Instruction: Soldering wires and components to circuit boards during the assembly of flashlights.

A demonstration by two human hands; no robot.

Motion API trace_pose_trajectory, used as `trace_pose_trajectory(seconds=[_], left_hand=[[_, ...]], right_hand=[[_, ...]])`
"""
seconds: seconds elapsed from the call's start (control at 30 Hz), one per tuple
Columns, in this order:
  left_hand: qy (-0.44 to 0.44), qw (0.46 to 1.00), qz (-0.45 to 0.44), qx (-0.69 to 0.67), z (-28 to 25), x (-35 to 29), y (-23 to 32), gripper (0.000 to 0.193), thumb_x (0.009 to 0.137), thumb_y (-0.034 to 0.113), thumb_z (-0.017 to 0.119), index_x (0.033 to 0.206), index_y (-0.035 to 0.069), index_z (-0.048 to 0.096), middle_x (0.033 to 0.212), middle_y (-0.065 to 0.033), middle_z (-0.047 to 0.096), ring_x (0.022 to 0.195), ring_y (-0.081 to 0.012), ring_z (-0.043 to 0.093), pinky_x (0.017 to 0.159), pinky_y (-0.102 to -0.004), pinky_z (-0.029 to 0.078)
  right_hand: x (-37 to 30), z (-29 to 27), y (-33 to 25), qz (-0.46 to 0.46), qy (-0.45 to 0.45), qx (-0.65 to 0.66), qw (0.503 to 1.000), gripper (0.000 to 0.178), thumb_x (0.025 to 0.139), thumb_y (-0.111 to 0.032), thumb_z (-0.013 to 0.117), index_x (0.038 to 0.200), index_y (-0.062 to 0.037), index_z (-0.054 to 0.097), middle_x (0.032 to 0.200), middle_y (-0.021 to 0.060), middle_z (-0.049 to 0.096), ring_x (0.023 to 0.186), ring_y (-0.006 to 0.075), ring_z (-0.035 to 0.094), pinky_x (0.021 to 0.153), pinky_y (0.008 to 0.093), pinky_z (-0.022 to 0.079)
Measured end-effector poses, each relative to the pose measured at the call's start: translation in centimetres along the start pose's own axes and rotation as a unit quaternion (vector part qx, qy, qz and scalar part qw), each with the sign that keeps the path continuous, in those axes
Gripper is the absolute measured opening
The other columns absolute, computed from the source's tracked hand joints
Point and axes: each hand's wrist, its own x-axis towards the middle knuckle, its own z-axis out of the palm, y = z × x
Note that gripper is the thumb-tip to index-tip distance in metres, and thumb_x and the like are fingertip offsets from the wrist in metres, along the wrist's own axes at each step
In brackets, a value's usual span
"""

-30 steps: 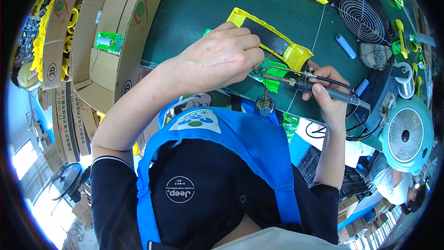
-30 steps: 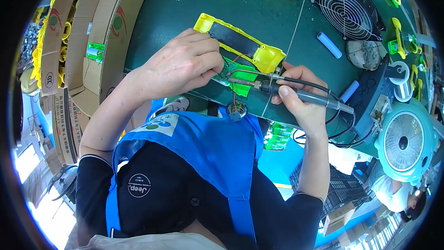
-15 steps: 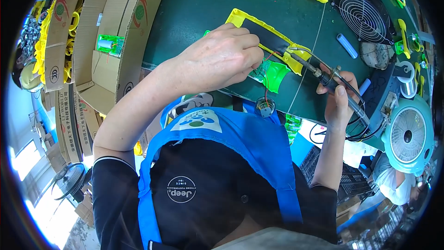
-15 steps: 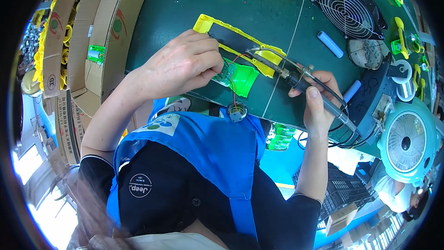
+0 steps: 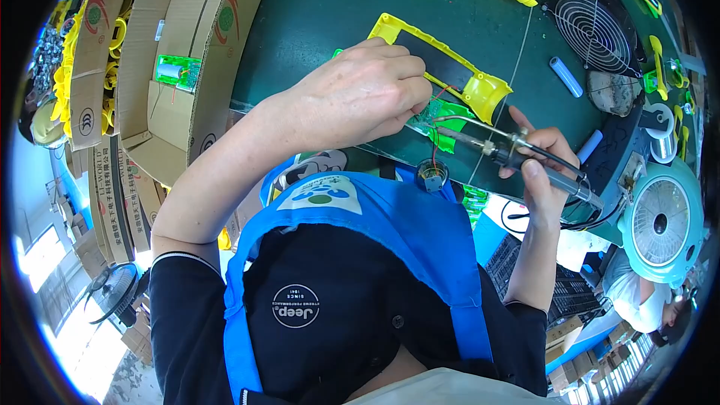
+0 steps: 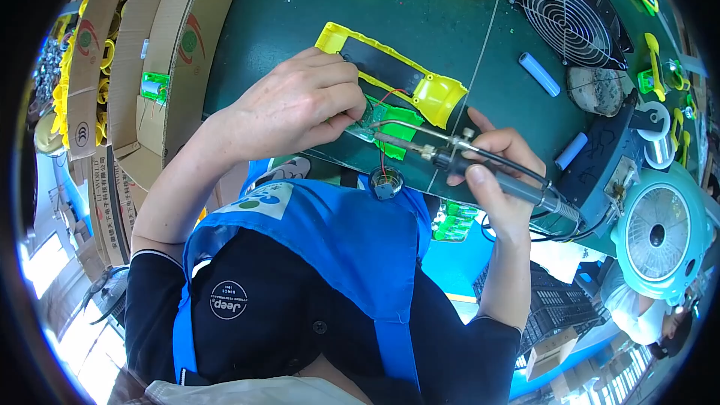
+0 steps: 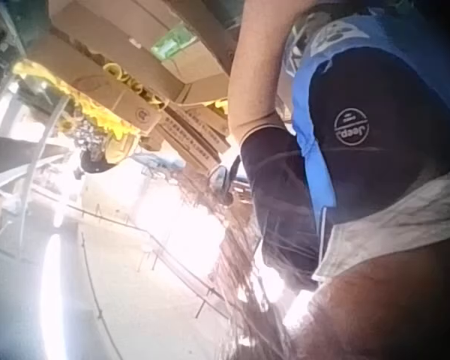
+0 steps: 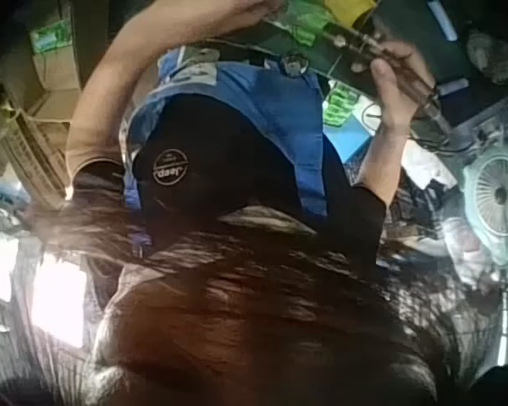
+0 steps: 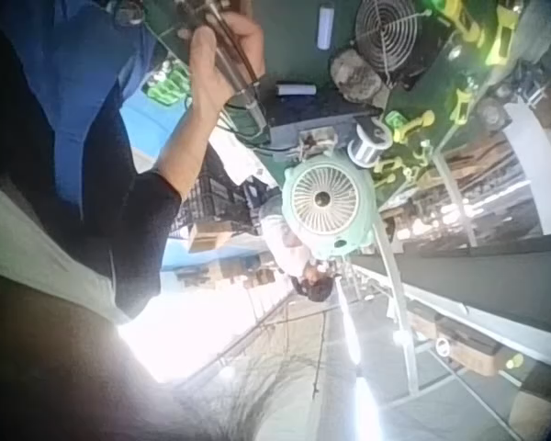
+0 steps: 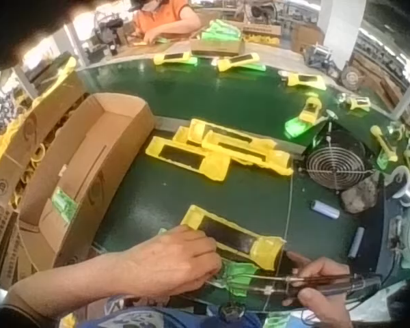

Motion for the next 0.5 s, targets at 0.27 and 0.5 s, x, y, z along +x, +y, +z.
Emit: trace_pose_trajectory(seconds=[0.27,0.5], left_hand=[[0.005,1.0,0.007,0.012,0.1,0.01,0.01,0.015,0.072,0.003,0.067,0.078,0.006,0.053,0.075,-0.0074,0.051,0.077,-0.0251,0.057,0.073,-0.0379,0.046],[0.01,1.0,0.011,0.019,0.22,-0.1,-0.11,0.015,0.072,0.003,0.067,0.077,0.006,0.053,0.076,-0.0072,0.051,0.078,-0.0247,0.057,0.074,-0.0378,0.046]], right_hand=[[0.63,0.49,-0.65,-0.029,-0.033,-0.113,0.993,0.02,0.082,-0.022,0.069,0.086,-0.0052,0.059,0.061,0.0027,0.066,0.066,0.0093,0.065,0.111,0.0535,0.03],[0.82,0.67,-0.62,-0.038,-0.042,-0.136,0.989,0.019,0.082,-0.022,0.069,0.086,-0.005,0.06,0.062,0.0024,0.066,0.067,0.0095,0.066,0.111,0.053,0.03]])
